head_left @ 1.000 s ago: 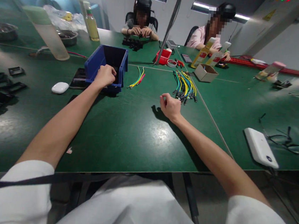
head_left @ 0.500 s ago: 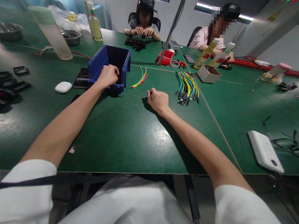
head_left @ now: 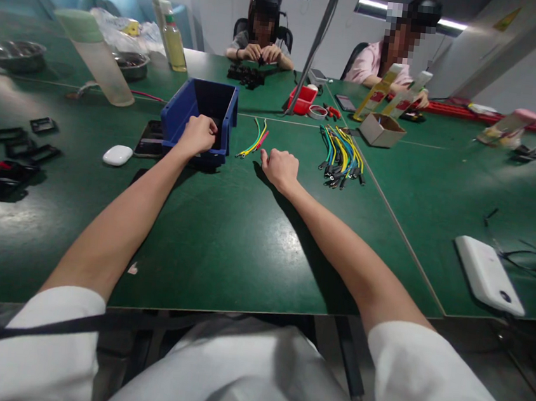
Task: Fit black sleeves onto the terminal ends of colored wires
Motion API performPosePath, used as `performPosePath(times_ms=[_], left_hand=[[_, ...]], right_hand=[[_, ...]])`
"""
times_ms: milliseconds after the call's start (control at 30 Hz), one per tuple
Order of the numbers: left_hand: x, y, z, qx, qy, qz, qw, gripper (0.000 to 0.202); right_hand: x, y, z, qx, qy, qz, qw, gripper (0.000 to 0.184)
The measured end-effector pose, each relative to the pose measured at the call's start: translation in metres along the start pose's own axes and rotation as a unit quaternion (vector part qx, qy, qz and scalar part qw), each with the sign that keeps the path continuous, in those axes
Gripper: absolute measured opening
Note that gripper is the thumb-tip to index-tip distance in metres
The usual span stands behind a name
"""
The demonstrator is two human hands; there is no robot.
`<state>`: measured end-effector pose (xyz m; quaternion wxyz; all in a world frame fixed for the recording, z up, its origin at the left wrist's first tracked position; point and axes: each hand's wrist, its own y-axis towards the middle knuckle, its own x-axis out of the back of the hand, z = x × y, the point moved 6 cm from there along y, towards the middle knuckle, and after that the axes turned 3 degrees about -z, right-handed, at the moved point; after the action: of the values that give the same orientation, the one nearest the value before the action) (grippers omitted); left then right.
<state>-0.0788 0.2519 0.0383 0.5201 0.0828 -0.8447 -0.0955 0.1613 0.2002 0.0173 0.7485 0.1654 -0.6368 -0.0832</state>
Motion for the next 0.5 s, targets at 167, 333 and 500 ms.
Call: performPosePath(times_ms=[167,333,500], left_hand=[[-0.002,0.0,0.0,-0.005,0.002,0.011,1.0,0.041],[-0.002,0.0,0.001,-0.009,0.005,0.011,1.0,0.037],[-0.002,0.001,0.003,-0.01,0.017,0.0,1.0,0.031]], right_hand=[[-0.007,0.011,0.0,-0.022,0.022,0.013,0.999,0.07],[-0.013,0.017,-0.001,-0.016,0.028,0.024,0.999,0.067],[-0.011,0.016,0.0,-0.005,0.033,0.018,0.999,0.055]])
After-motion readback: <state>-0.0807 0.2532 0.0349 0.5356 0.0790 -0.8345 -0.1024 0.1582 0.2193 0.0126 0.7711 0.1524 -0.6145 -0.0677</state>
